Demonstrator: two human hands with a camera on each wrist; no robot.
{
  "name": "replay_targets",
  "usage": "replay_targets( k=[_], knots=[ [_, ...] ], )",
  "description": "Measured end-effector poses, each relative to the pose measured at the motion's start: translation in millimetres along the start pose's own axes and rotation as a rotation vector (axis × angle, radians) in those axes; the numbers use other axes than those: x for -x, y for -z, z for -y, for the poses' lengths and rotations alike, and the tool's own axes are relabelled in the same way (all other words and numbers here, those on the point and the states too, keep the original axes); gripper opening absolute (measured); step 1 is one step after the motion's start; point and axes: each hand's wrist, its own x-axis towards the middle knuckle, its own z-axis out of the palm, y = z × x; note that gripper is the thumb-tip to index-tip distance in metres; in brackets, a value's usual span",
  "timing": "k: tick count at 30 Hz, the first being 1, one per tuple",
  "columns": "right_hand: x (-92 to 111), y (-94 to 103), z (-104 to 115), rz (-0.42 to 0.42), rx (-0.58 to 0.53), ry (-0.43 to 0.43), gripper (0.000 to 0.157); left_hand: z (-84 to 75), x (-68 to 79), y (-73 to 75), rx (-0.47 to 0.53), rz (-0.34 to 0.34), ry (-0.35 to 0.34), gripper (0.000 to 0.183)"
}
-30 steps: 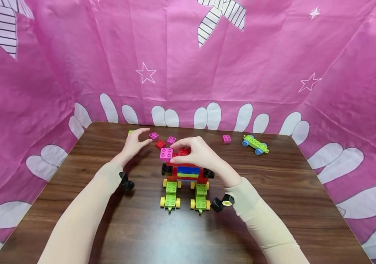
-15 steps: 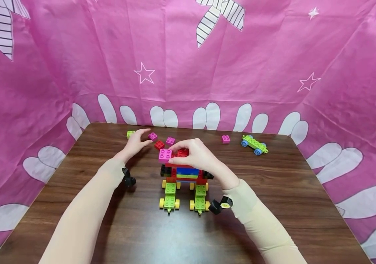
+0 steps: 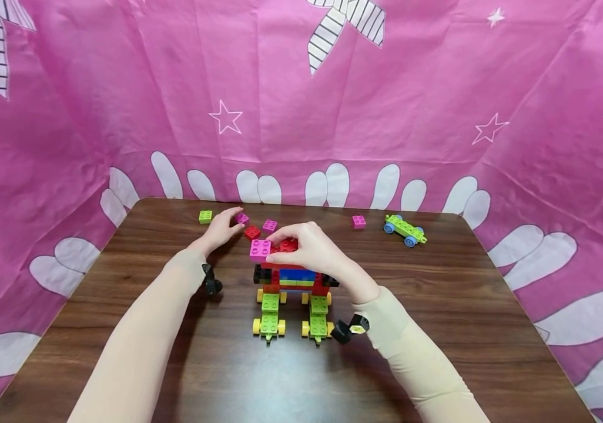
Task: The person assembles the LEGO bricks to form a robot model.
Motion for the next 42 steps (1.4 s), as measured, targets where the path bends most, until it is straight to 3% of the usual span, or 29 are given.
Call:
replay_targets(
  k=[10,33,42],
  knots=[
    [0.6,-0.3,0.4,-0.009,-0.014,-0.004,0.032,2.8,-0.4,-5.8,-0.048,0.030,0.014,0.047],
    [0.3,-0.8,0.3,-0.011,-0.007,-0.006,0.032,7.2,7.3,-5.7,0.032,-0.076,0.131,0.034],
    [0.2,-0.7,-0.2,-0.013,-0.006,-0.001,0.032,9.1,10.7,-4.9,0.029,-0.092,0.133,0.033]
  ],
)
